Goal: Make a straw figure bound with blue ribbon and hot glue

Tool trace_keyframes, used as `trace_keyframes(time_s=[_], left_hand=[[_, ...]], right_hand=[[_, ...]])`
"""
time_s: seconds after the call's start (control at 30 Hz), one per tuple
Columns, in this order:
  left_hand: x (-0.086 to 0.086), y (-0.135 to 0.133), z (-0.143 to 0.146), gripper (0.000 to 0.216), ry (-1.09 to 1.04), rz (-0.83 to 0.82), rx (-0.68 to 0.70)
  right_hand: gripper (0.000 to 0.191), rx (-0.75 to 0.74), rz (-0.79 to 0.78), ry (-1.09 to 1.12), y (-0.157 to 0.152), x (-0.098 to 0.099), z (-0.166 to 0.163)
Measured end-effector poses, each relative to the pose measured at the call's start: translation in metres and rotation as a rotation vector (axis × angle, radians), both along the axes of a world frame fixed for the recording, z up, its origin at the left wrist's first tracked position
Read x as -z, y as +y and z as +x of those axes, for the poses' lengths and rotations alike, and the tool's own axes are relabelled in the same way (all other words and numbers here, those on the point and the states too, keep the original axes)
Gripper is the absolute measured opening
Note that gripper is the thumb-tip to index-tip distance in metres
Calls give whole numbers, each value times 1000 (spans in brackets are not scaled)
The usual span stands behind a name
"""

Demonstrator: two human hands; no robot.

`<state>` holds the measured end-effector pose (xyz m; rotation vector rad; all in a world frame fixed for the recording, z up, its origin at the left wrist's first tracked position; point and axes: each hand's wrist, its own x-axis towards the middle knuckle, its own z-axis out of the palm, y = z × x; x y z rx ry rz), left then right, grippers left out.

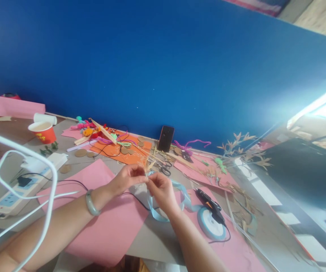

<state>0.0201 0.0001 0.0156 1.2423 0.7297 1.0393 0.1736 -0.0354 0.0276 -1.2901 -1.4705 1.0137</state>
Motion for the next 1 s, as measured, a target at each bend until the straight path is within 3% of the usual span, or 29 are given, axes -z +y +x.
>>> trace_keyframes(time_s=[0.2,0.37,0.5,0.83,1.0], left_hand=[[0,5,-8,15,-68,-23,233],[5,5,-8,21,-79,0,229],[6,5,-7,21,-80,-21,183],[0,3,-2,23,-32,77,11],[9,2,4,26,35,28,-142]], right_hand=[[31,-146,-175,308,3,-2,5],[31,-272,-295,431,6,2,7],[31,-281,-322,440,7,5,7],[25,-28,-56,143,4,6,-2],[18,69,99,-108,0,7,-4]])
